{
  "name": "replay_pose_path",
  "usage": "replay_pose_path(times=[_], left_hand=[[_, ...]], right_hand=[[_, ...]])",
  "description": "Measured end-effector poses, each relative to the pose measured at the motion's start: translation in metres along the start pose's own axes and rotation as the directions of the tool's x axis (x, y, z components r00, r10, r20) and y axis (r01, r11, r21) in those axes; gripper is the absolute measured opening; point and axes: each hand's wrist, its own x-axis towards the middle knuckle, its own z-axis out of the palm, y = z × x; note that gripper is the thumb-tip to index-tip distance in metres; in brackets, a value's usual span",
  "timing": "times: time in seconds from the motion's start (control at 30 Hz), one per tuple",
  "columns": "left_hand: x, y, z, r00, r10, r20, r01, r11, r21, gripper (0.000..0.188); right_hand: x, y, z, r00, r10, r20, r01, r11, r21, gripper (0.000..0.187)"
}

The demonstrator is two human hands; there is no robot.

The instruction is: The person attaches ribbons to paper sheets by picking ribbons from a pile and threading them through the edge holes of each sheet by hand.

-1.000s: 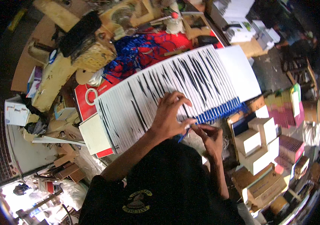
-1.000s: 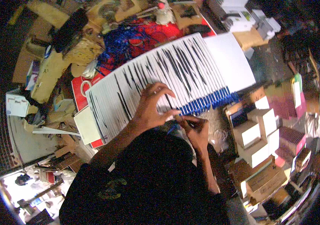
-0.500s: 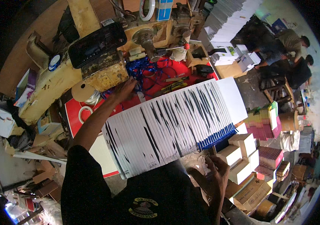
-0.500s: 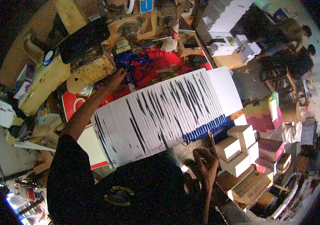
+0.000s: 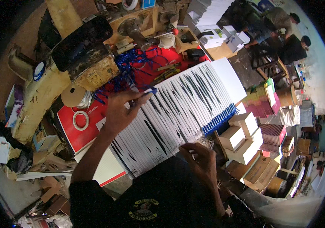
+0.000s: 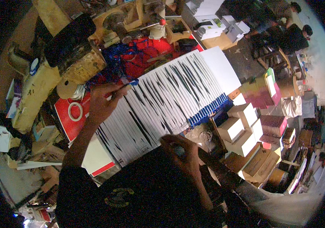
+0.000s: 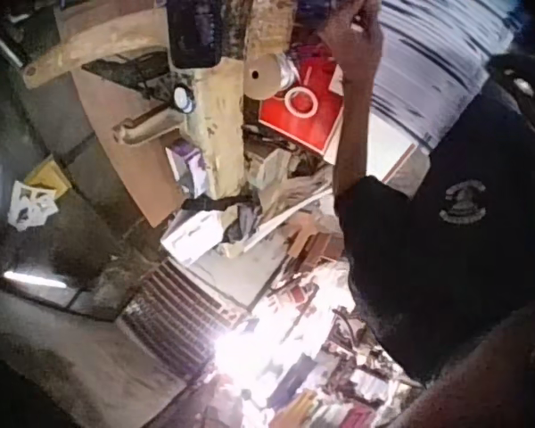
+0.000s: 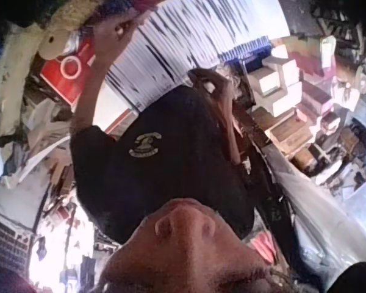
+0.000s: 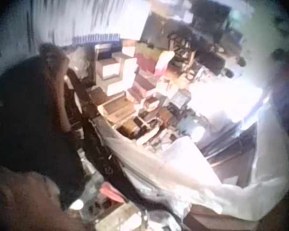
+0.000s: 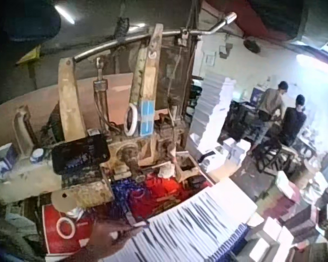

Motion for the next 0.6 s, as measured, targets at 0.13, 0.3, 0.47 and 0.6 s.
replay_pose_path(times=[0.13, 0.3, 0.47, 0.6], left_hand=[[-0.041, 0.049, 0.025, 0.964, -0.073, 0.255, 0.098, 0.991, -0.087, 0.017], [-0.074, 0.082, 0.054, 0.932, 0.024, 0.362, 0.013, 0.995, -0.099, 0.020], [-0.081, 0.098, 0.072, 0.931, -0.193, 0.311, 0.316, 0.850, -0.420, 0.014], [-0.082, 0.094, 0.083, 0.812, -0.429, 0.396, 0.574, 0.709, -0.409, 0.015]], right_hand=[[0.021, -0.013, 0.023, 0.998, 0.035, 0.042, -0.046, 0.950, 0.310, 0.040], [0.030, 0.001, 0.009, 0.984, 0.115, 0.136, -0.169, 0.844, 0.509, 0.041], [0.031, 0.008, -0.008, 0.999, 0.024, 0.046, -0.043, 0.887, 0.460, 0.030], [0.034, 0.013, -0.016, 1.000, 0.015, -0.006, -0.010, 0.865, 0.501, 0.025]])
